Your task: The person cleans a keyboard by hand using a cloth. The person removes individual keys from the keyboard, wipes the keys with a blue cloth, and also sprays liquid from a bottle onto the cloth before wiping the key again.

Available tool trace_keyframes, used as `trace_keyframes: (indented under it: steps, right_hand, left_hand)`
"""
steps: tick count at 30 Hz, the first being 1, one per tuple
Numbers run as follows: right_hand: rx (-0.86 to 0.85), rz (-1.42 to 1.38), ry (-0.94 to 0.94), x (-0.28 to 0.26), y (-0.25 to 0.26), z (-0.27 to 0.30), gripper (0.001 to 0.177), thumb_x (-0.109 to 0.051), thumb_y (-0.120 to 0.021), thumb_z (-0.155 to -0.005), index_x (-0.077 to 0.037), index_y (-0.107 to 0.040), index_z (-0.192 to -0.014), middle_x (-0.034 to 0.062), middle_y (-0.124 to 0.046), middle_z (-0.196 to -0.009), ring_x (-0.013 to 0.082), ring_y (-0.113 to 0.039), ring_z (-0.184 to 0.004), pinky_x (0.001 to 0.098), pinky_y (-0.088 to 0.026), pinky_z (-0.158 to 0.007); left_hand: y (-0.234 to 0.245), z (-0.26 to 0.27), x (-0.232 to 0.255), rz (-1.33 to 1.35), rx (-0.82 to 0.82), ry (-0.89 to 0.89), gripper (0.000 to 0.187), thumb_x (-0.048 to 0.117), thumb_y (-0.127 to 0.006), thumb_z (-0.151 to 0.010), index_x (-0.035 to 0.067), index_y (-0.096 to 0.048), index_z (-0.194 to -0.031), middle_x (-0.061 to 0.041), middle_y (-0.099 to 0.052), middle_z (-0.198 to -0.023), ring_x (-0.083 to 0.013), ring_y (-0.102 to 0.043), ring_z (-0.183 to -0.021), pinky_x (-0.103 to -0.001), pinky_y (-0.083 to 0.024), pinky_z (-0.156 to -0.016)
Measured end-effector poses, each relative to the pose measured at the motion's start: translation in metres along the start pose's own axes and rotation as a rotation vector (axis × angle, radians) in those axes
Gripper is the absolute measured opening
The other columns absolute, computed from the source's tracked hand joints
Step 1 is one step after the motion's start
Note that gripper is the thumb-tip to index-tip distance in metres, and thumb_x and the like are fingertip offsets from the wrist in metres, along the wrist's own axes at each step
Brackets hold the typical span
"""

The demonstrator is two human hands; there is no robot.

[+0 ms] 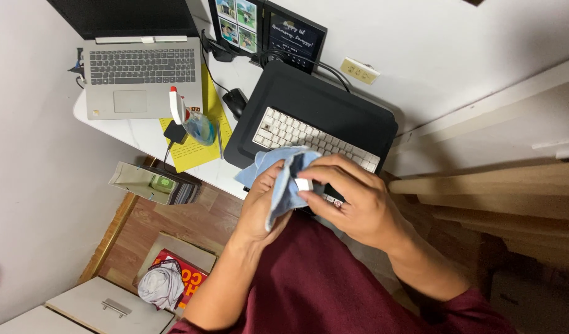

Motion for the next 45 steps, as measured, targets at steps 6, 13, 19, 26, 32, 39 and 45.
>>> trace_keyframes:
  steps: [6,13,19,26,32,39,45]
  right_hand:
    - [0.023,0.014,-0.023,0.003,-0.014,-0.006,0.03,0.0,-0.081,-0.083,-0.004,-0.07,-0.111,0.0073,-0.068,-0.106,0.0158,-0.072,-0.091,0.0259,-0.062,-0.079]
    - [0.273,-0.221,-0.333,0.08,-0.038,0.016,0.025,0.005,-0.079,-0.086,-0.001,-0.069,-0.109,0.0063,-0.062,-0.109,0.0133,-0.062,-0.095,0.0258,-0.054,-0.085]
    - [0.313,-0.16,-0.512,0.177,-0.114,0.015,0.022,0.0,-0.079,-0.087,-0.001,-0.068,-0.105,0.0055,-0.066,-0.102,0.0124,-0.066,-0.091,0.0272,-0.056,-0.083]
    - [0.283,0.144,-0.478,0.202,-0.184,-0.026,0.018,-0.003,-0.076,-0.087,-0.001,-0.07,-0.103,0.0108,-0.065,-0.104,0.0252,-0.066,-0.093,0.0337,-0.057,-0.075]
    - [0.202,0.206,-0.468,0.204,-0.198,-0.037,0.016,-0.004,-0.073,-0.09,0.0,-0.07,-0.105,0.0101,-0.064,-0.106,0.0277,-0.066,-0.097,0.0368,-0.059,-0.078]
    - [0.038,0.341,-0.478,0.207,-0.203,-0.042,0.008,-0.003,-0.07,-0.09,0.0,-0.07,-0.097,0.0112,-0.063,-0.107,0.0309,-0.062,-0.104,0.0422,-0.055,-0.087]
    - [-0.081,0.527,-0.369,0.205,-0.203,-0.047,0.012,-0.008,-0.064,-0.095,0.002,-0.07,-0.094,0.0147,-0.063,-0.109,0.0343,-0.061,-0.106,0.0457,-0.052,-0.093]
  left_hand:
    - [0.01,0.007,0.012,-0.113,0.193,-0.038,0.016,0.016,-0.055,-0.112,0.003,-0.065,-0.114,-0.007,-0.07,-0.107,-0.0152,-0.066,-0.096,-0.032,-0.054,-0.09]
    - [0.033,0.032,0.085,-0.121,0.56,-0.092,0.034,0.03,-0.045,-0.105,0.007,-0.06,-0.126,-0.008,-0.068,-0.116,-0.0238,-0.069,-0.105,-0.042,-0.054,-0.094]
    - [0.086,0.035,0.107,-0.209,0.604,-0.124,0.042,0.031,-0.044,-0.108,0.004,-0.056,-0.138,-0.007,-0.064,-0.129,-0.0201,-0.061,-0.12,-0.039,-0.047,-0.108]
    - [0.133,0.028,0.096,-0.147,0.635,-0.055,0.039,0.028,-0.05,-0.108,0.001,-0.059,-0.135,-0.007,-0.065,-0.127,-0.0183,-0.063,-0.114,-0.036,-0.05,-0.103]
    - [0.149,0.027,0.112,-0.141,0.702,0.011,0.038,0.027,-0.053,-0.105,0.003,-0.06,-0.134,-0.005,-0.066,-0.126,-0.016,-0.063,-0.113,-0.035,-0.051,-0.101]
    - [0.163,0.017,0.119,-0.144,0.676,0.026,0.036,0.024,-0.056,-0.104,0.002,-0.063,-0.131,-0.006,-0.068,-0.122,-0.0167,-0.065,-0.109,-0.033,-0.053,-0.096]
    - [0.162,0.01,0.116,-0.14,0.681,0.05,0.034,0.023,-0.058,-0.103,0.004,-0.063,-0.13,-0.006,-0.068,-0.12,-0.0175,-0.066,-0.105,-0.033,-0.055,-0.09]
Point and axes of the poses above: each hand's wrist, its own z-axis away from the middle knuckle, its own y-axis out of the back of the hand, x = y × z, the point moved 2 cm from there along -z, towards the middle knuckle
